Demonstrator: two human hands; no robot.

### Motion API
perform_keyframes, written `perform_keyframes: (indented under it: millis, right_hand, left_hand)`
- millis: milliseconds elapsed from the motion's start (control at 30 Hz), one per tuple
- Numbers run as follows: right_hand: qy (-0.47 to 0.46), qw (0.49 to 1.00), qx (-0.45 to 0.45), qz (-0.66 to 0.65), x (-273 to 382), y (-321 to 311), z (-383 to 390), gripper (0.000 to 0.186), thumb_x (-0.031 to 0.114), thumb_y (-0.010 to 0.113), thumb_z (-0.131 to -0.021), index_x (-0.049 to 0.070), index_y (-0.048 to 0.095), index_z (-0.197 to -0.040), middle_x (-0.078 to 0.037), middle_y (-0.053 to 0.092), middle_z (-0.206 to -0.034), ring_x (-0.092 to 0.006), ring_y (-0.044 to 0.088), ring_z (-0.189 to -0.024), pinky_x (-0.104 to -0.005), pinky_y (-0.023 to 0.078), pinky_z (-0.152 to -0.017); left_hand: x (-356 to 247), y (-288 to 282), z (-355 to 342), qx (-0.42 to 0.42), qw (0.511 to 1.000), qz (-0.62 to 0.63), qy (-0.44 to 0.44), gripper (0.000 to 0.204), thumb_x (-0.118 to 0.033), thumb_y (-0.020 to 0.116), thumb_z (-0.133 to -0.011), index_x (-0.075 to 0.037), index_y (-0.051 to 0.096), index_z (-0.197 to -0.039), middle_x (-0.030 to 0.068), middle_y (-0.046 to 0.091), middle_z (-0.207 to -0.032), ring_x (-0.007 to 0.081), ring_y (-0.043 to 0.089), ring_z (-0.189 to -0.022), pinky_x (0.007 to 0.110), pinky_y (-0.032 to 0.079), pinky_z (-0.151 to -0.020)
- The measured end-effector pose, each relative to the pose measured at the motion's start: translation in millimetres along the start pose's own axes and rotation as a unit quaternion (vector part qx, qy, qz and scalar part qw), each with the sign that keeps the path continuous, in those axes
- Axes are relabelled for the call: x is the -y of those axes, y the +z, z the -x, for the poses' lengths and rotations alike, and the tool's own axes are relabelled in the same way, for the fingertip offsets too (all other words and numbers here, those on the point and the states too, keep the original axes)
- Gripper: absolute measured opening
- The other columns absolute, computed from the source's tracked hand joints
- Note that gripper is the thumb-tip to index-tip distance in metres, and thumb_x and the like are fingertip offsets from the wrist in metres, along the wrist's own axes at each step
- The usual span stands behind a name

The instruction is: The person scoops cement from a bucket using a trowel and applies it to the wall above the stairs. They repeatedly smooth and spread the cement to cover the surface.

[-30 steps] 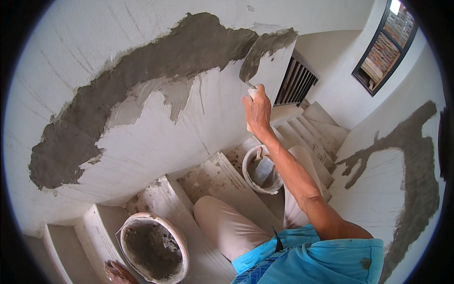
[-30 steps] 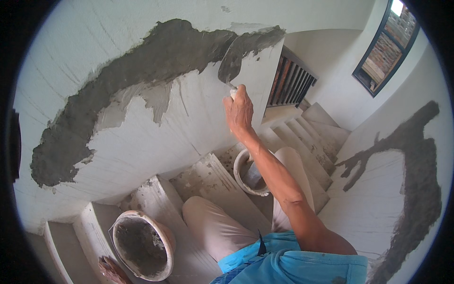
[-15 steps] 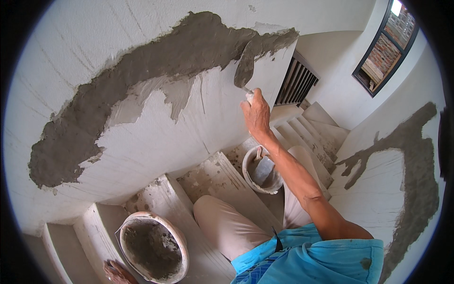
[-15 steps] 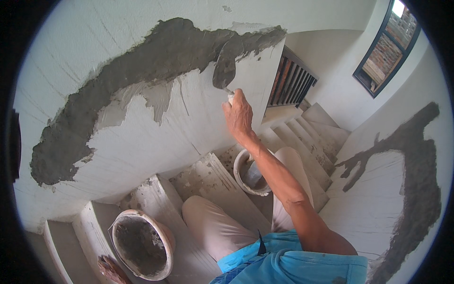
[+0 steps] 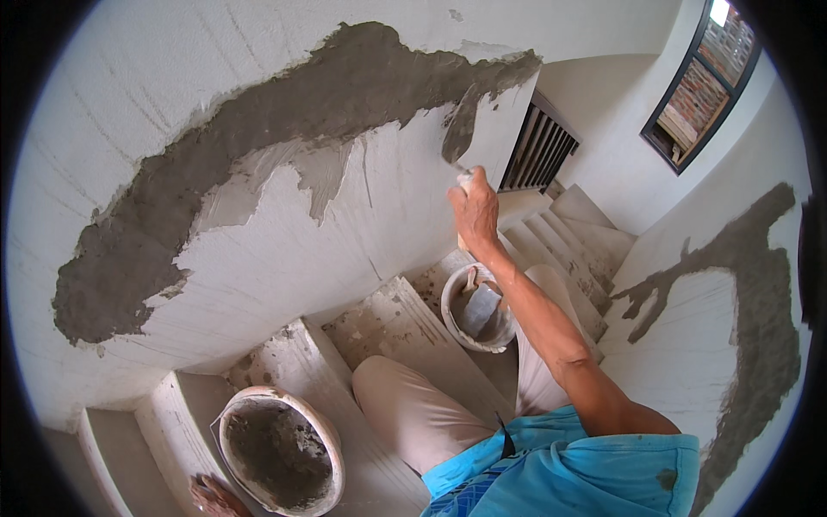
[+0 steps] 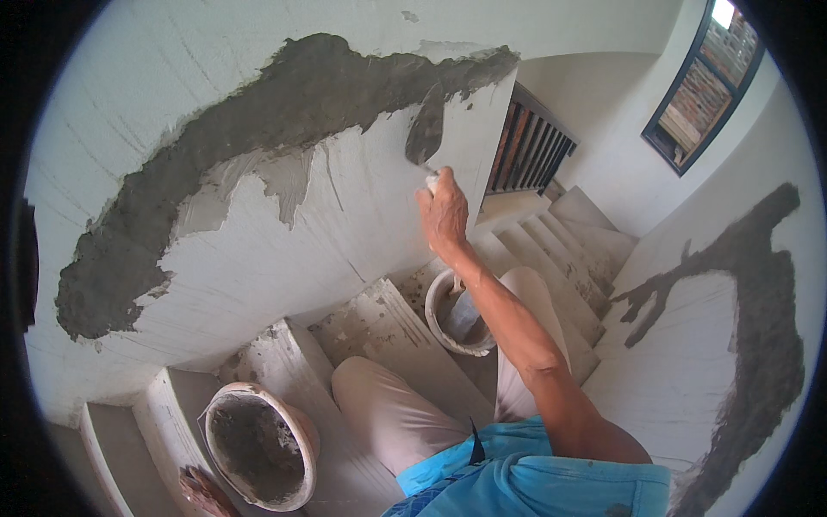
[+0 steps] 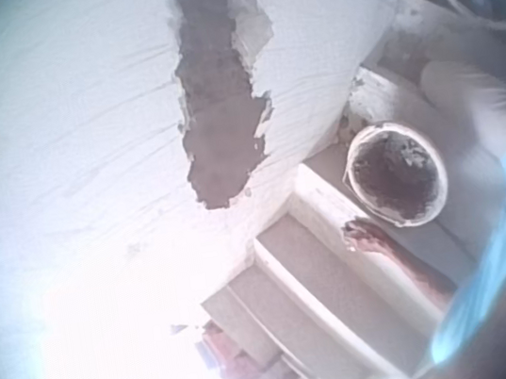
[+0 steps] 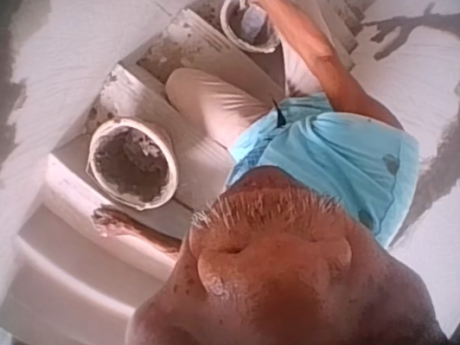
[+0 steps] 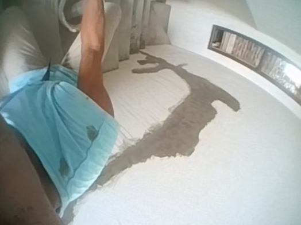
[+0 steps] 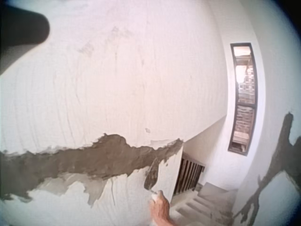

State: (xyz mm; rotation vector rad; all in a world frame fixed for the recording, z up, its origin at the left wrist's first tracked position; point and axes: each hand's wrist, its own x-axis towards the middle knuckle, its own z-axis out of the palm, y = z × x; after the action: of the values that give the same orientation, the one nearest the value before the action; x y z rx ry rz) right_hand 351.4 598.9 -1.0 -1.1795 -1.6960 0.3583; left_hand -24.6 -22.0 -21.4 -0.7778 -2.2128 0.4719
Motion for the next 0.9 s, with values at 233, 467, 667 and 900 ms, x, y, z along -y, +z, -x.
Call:
perform_keyframes:
  millis: [233,467,667,900]
  right_hand:
    - [0.041,0.999,-0.036,-0.001,-1.7,7.8,-29.5,0.025,0.011,0.062,-0.083,-0.004,0.047,-0.096,-0.024,0.062,-0.079,-0.0416,0.064,-0.074,-0.0467,0.050,-0.069]
    - [0.000,0.997,0.050,-0.054,26.1,9.9,6.7,0.022,0.006,0.059,-0.082,-0.004,0.046,-0.096,-0.024,0.059,-0.077,-0.0431,0.060,-0.072,-0.0481,0.048,-0.068]
    - [0.008,0.998,0.004,-0.066,19.4,2.9,-6.6,0.020,0.005,0.059,-0.081,-0.003,0.045,-0.093,-0.022,0.055,-0.072,-0.0411,0.058,-0.066,-0.0467,0.047,-0.065]
    - [0.005,0.999,-0.023,0.030,18.9,31.3,-17.9,0.025,0.007,0.062,-0.082,-0.003,0.043,-0.095,-0.023,0.056,-0.080,-0.0436,0.061,-0.075,-0.0492,0.048,-0.067]
  left_hand:
    - [-8.1,-12.9,-6.5,0.027,0.985,0.136,-0.100,0.039,-0.042,0.058,-0.096,-0.006,0.060,-0.111,0.0155,0.061,-0.106,0.0355,0.059,-0.097,0.053,0.046,-0.083]
    - [-7.0,-14.4,-4.9,0.030,0.990,0.110,-0.084,0.041,-0.042,0.058,-0.096,-0.004,0.059,-0.113,0.0157,0.062,-0.107,0.0366,0.060,-0.095,0.053,0.047,-0.083]
    - [-8.2,-17.3,-7.2,0.100,0.958,0.202,-0.176,0.048,-0.041,0.048,-0.100,0.000,0.056,-0.124,0.0208,0.059,-0.120,0.0393,0.054,-0.109,0.051,0.039,-0.095]
    - [-10.2,-12.1,-6.8,0.004,0.985,0.144,-0.098,0.040,-0.041,0.060,-0.095,-0.005,0.059,-0.112,0.0157,0.062,-0.104,0.0374,0.061,-0.093,0.052,0.049,-0.080]
